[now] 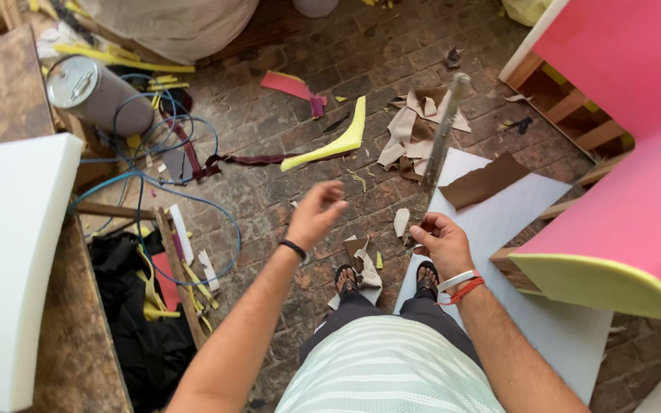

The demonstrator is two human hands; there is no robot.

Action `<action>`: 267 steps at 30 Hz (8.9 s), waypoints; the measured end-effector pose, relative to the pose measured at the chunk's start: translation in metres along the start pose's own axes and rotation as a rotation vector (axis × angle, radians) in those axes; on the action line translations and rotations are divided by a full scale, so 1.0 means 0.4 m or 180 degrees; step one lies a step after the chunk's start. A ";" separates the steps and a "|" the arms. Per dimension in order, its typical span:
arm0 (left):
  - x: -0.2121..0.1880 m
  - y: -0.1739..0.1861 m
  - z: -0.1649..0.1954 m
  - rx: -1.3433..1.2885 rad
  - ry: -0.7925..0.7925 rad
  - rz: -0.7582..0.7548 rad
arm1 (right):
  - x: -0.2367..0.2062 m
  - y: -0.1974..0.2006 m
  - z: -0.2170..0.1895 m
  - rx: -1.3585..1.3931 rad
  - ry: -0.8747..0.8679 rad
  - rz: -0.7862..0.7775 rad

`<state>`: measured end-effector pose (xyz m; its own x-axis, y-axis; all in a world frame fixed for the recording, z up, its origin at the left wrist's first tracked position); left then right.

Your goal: The person uses a long metal blade to cut a yellow foam sheet and then trims a pink foam-covered chair frame. The person repeatedly positions the foam, cuts along edges, and removes excess pieces.

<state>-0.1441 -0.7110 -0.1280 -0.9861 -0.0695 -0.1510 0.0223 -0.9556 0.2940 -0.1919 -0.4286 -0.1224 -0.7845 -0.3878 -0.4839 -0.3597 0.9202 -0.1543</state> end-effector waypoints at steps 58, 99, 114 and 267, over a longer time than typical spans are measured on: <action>0.102 -1.305 0.342 0.0361 0.0520 -0.4188 | -0.660 0.752 0.351 0.1366 0.0316 0.3085; -0.140 -1.617 0.335 0.1621 0.0735 -0.2101 | -0.999 1.437 0.424 0.0506 0.0247 0.1739; -0.120 -1.581 0.384 0.1405 0.0478 -0.1867 | -0.959 1.440 0.419 0.0473 0.0361 0.1689; 1.051 -2.345 0.590 0.3453 0.1112 -0.1473 | 0.161 2.580 -0.170 0.0489 0.0272 0.1131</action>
<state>-0.6184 0.2234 -0.2446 -0.7640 -0.0197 -0.6449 -0.6306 -0.1890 0.7528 -0.6478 0.4925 -0.2543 -0.8880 -0.0409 -0.4580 0.0164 0.9926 -0.1204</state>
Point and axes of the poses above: each hand's wrist, its own x-axis towards the middle knuckle, its own y-axis out of the back of the hand, z = x × y, the point moved 1 cm from there along x, towards the middle knuckle, and after that the axes turned 9 degrees about -z, right-handed, at the moved point
